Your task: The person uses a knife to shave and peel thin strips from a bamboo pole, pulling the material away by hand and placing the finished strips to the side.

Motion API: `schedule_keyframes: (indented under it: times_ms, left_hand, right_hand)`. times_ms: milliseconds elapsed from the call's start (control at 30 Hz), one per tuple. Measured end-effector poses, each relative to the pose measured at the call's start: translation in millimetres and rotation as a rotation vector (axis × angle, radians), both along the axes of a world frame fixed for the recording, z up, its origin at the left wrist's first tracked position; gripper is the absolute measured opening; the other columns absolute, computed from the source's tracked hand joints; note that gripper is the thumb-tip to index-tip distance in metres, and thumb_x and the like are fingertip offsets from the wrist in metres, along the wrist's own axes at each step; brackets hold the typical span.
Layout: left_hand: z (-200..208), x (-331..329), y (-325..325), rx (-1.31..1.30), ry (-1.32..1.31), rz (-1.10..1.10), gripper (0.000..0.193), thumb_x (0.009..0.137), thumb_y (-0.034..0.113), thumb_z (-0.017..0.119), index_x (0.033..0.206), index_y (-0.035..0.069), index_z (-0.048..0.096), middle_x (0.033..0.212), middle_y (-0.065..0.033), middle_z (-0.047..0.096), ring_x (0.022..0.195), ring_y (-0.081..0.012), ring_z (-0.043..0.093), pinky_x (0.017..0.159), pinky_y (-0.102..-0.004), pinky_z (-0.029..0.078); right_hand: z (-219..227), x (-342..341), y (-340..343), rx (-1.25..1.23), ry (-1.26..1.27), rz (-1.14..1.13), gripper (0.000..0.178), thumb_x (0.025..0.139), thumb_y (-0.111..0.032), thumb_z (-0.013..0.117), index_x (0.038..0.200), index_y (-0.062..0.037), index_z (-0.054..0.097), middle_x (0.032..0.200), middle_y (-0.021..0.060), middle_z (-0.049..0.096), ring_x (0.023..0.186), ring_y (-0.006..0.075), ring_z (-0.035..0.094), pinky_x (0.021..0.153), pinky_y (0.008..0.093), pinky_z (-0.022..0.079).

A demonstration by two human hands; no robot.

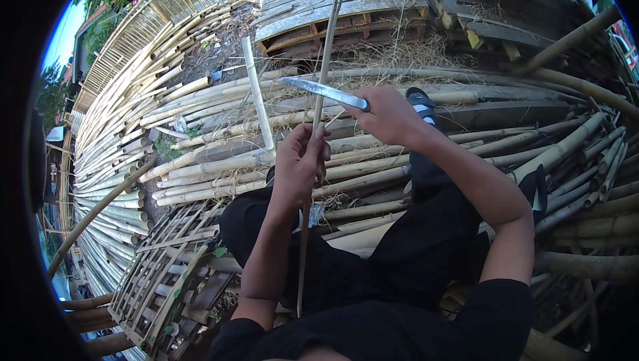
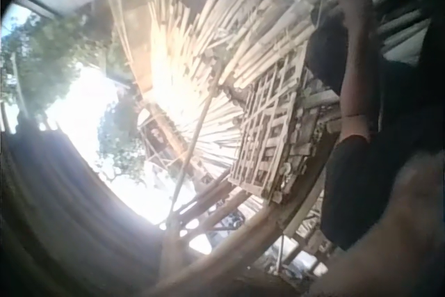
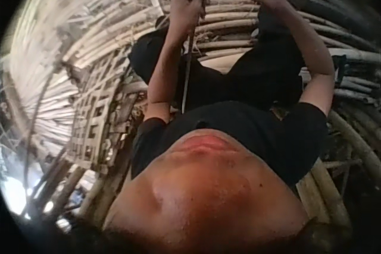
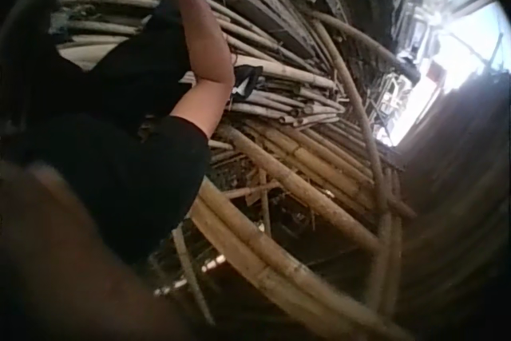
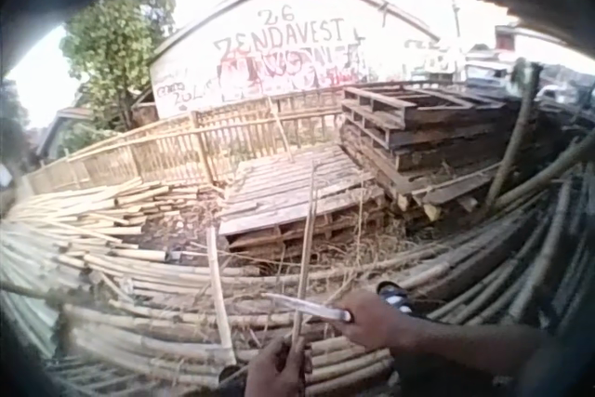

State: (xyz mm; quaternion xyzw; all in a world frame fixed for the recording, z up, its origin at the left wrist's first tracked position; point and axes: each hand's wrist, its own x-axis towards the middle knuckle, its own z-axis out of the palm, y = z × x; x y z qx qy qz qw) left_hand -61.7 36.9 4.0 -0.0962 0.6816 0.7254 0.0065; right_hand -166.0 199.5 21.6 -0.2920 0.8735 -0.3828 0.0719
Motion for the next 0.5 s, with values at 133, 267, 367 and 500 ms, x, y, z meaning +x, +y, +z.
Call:
schedule_keyframes:
  times_ms: [133,267,367,500]
  left_hand:
    - [-5.3,0.2,2.2,-0.129,0.104,0.064,0.019,0.098,0.018,0.049,0.106,0.002,0.056,0.062,0.0047,0.044,0.049,-0.0008,0.036,0.041,-0.0192,0.026]
    - [-4.2,0.7,3.7,-0.262,0.097,0.053,0.021,0.096,0.014,0.05,0.106,-0.003,0.056,0.065,-0.0046,0.052,0.058,-0.0086,0.044,0.053,-0.0263,0.037]
    - [-9.9,2.5,6.3,-0.327,0.137,0.089,0.02,0.096,0.014,0.051,0.105,-0.002,0.058,0.064,-0.0021,0.05,0.058,-0.0073,0.041,0.052,-0.0258,0.034]
    - [-10.9,2.9,10.0,-0.333,0.175,0.1,0.02,0.095,0.017,0.054,0.103,-0.001,0.059,0.062,0.0034,0.046,0.055,-0.004,0.037,0.048,-0.0244,0.03]
  right_hand:
    - [-21.6,2.0,-5.3,0.204,0.02,0.126,0.027,0.086,-0.021,0.059,0.076,0.0034,0.06,0.066,0.0216,0.057,0.063,0.039,0.053,0.059,0.0445,0.041]
    - [-29.2,8.3,-15.5,0.346,-0.033,0.067,0.032,0.085,-0.024,0.058,0.07,0.0037,0.061,0.069,0.0237,0.059,0.07,0.041,0.057,0.065,0.0486,0.044]
    - [-28.3,8.3,-21.9,0.333,0.035,-0.03,0.031,0.083,-0.023,0.057,0.066,0.0031,0.062,0.067,0.0236,0.059,0.07,0.0409,0.058,0.069,0.0492,0.046]
    - [-37.5,3.8,-21.7,0.267,0.126,-0.041,0.03,0.083,-0.022,0.056,0.067,0.0021,0.063,0.066,0.0234,0.059,0.069,0.0411,0.059,0.068,0.0488,0.047]
